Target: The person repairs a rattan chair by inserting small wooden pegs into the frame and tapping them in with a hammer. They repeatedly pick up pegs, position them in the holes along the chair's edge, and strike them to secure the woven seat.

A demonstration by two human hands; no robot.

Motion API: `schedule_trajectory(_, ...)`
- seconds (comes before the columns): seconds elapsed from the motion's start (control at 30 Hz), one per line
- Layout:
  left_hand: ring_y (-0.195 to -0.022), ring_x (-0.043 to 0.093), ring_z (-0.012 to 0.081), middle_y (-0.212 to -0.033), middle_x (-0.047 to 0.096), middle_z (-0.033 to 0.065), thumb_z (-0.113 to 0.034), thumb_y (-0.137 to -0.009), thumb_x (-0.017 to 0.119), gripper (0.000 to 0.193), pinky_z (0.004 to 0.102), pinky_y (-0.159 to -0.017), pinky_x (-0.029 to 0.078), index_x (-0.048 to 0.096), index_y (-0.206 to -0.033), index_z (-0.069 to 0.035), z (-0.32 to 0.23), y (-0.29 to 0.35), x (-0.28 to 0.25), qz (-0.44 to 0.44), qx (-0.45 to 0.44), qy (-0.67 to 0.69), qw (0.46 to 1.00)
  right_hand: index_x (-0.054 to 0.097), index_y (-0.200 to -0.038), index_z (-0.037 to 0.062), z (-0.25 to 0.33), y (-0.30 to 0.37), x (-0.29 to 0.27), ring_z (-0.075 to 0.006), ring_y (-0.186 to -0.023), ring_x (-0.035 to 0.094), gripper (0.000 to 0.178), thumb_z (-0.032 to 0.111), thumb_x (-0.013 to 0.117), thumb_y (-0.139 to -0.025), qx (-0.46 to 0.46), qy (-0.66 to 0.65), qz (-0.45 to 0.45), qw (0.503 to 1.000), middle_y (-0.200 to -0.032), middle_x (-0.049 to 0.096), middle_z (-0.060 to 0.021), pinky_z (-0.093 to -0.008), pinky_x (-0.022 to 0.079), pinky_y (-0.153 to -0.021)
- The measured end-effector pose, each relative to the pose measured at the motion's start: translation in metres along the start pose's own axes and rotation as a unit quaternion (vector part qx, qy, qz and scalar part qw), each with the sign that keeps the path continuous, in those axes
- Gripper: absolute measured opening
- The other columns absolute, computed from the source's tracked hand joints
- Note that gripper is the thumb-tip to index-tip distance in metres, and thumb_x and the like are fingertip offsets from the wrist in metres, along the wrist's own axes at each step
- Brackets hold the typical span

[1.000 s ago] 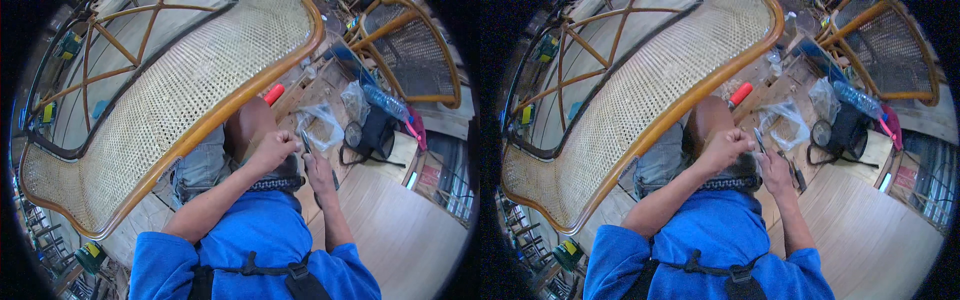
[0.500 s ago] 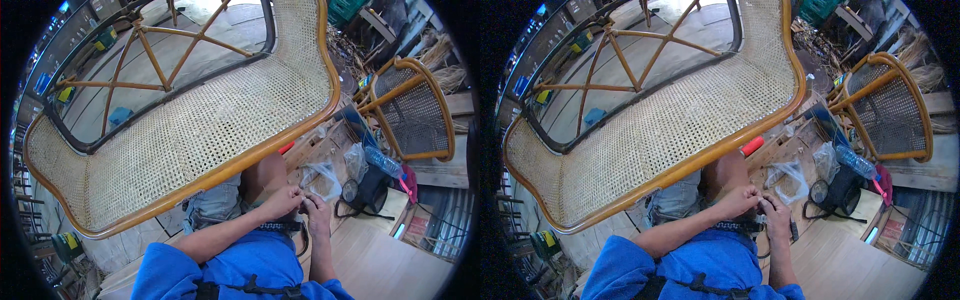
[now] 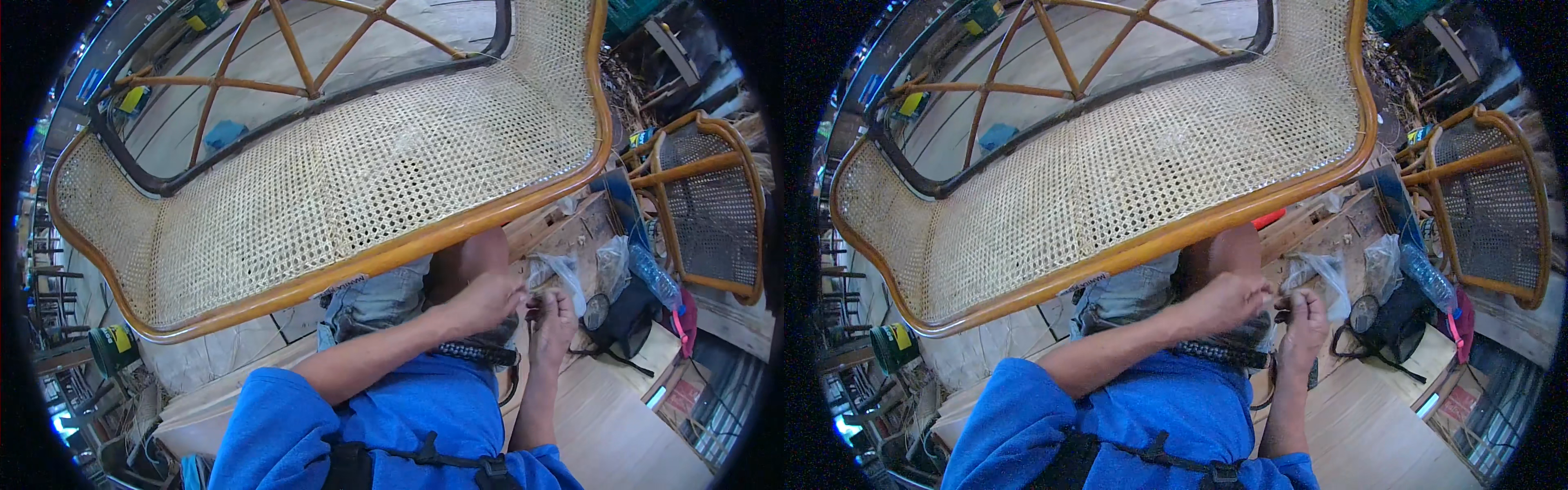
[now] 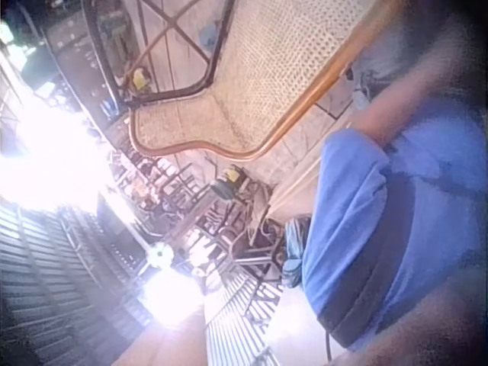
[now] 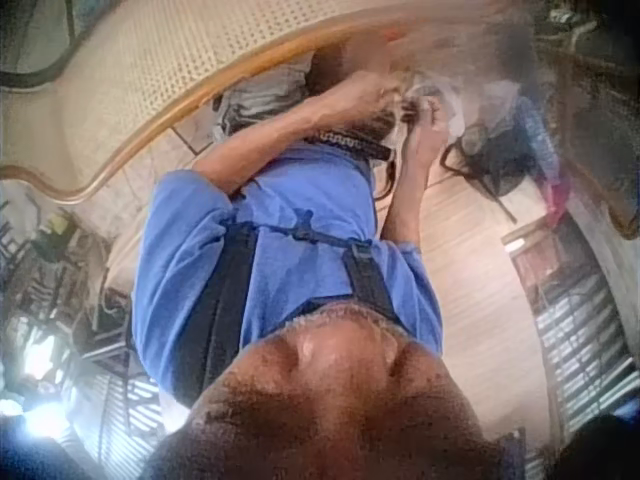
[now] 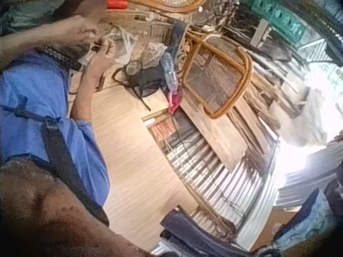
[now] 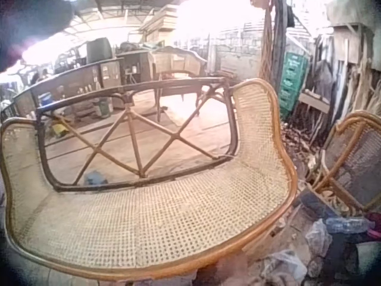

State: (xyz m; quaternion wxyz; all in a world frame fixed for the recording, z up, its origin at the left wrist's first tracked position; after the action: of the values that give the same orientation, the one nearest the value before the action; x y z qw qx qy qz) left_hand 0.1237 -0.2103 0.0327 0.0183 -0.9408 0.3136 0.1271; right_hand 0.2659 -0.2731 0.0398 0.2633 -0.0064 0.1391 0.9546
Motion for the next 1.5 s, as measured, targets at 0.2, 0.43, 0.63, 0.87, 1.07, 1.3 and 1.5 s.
schedule_trajectory(0.2, -0.067, 0.057, 0.0289, -0.073, 0.058, 0.0199, -0.028, -0.089, 0.050, 0.033, 0.0392, -0.065, 0.045, 0.058, -0.082, 0.003, -0.027, -0.066, -0.114, -0.080, -0.020, -0.108, 0.991, 0.056, -0.095, 0.0006, 0.038, -0.015, 0.022, -0.0098, -0.065, 0.056, 0.009, 0.006, 0.056, -0.087, -0.081, 0.031, 0.057, 0.995, -0.077, 0.059, -0.0045, -0.0219, 0.046, -0.057)
schedule_trajectory(0.43, -0.067, 0.060, 0.0348, -0.071, 0.061, 0.0221, -0.026, -0.073, 0.062, 0.030, 0.0431, -0.063, 0.045, 0.063, -0.076, 0.003, -0.005, -0.085, -0.149, 0.137, -0.074, -0.346, 0.925, 0.057, -0.096, 0.0018, 0.051, -0.023, 0.063, -0.0083, -0.071, 0.056, 0.012, 0.001, 0.059, -0.084, -0.089, 0.023, 0.163, 0.982, -0.081, 0.061, -0.0024, -0.0206, 0.046, -0.062)
schedule_trajectory(0.63, -0.062, 0.059, 0.0317, -0.067, 0.060, 0.0203, -0.023, -0.068, 0.063, 0.026, 0.0415, -0.060, 0.044, 0.063, -0.074, 0.003, -0.004, -0.082, -0.151, 0.182, -0.093, -0.334, 0.920, 0.058, -0.095, 0.0027, 0.057, -0.025, 0.077, -0.0066, -0.074, 0.055, 0.012, 0.000, 0.060, -0.083, -0.057, 0.086, 0.199, 0.974, -0.082, 0.060, -0.0006, -0.0188, 0.045, -0.066)
schedule_trajectory(0.87, -0.058, 0.054, 0.0216, -0.067, 0.061, 0.0163, -0.022, -0.070, 0.058, 0.027, 0.0385, -0.059, 0.043, 0.062, -0.077, 0.004, 0.013, -0.093, -0.154, 0.244, -0.094, -0.283, 0.923, 0.058, -0.094, 0.0014, 0.057, -0.031, 0.104, -0.0071, -0.077, 0.055, 0.013, 0.001, 0.062, -0.082, -0.159, 0.126, 0.237, 0.950, -0.083, 0.060, -0.0012, -0.0221, 0.046, -0.071)
schedule_trajectory(1.07, -0.046, 0.042, 0.0105, -0.055, 0.050, 0.0012, -0.020, -0.076, 0.057, 0.018, 0.0287, -0.041, 0.031, 0.059, -0.068, -0.004, 0.016, -0.096, -0.157, 0.221, -0.169, -0.133, 0.951, 0.058, -0.096, 0.0024, 0.053, -0.045, 0.127, -0.0148, -0.078, 0.058, 0.016, 0.001, 0.060, -0.080, -0.235, 0.209, 0.261, 0.913, -0.084, 0.061, -0.0073, -0.0274, 0.047, -0.072)
schedule_trajectory(1.3, -0.047, 0.042, 0.0103, -0.054, 0.050, -0.0004, -0.019, -0.075, 0.060, 0.014, 0.0284, -0.040, 0.031, 0.061, -0.069, -0.006, 0.026, -0.108, -0.159, 0.206, -0.153, -0.158, 0.954, 0.058, -0.097, 0.0022, 0.053, -0.052, 0.144, -0.0272, -0.083, 0.061, 0.018, -0.002, 0.052, -0.080, -0.291, 0.279, 0.289, 0.868, -0.088, 0.061, -0.0143, -0.0326, 0.047, -0.074)
schedule_trajectory(1.5, -0.047, 0.043, 0.0104, -0.056, 0.052, 0.0001, -0.020, -0.076, 0.061, 0.014, 0.0283, -0.039, 0.032, 0.062, -0.074, -0.006, 0.034, -0.116, -0.158, 0.226, -0.134, -0.164, 0.951, 0.058, -0.096, 0.0014, 0.047, -0.060, 0.149, -0.0330, -0.084, 0.059, 0.023, -0.004, 0.048, -0.076, -0.330, 0.328, 0.290, 0.836, -0.087, 0.060, -0.0171, -0.0362, 0.047, -0.073)
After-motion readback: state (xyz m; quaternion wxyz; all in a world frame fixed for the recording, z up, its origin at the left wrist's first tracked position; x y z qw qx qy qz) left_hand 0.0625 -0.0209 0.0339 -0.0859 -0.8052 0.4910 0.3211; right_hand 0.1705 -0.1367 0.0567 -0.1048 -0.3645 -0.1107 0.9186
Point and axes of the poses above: each hand's wrist, its own y-axis away from the middle knuckle, its own x-axis out of the palm, z = x × y, the point moved 1 cm from there along -y, towards the middle knuckle
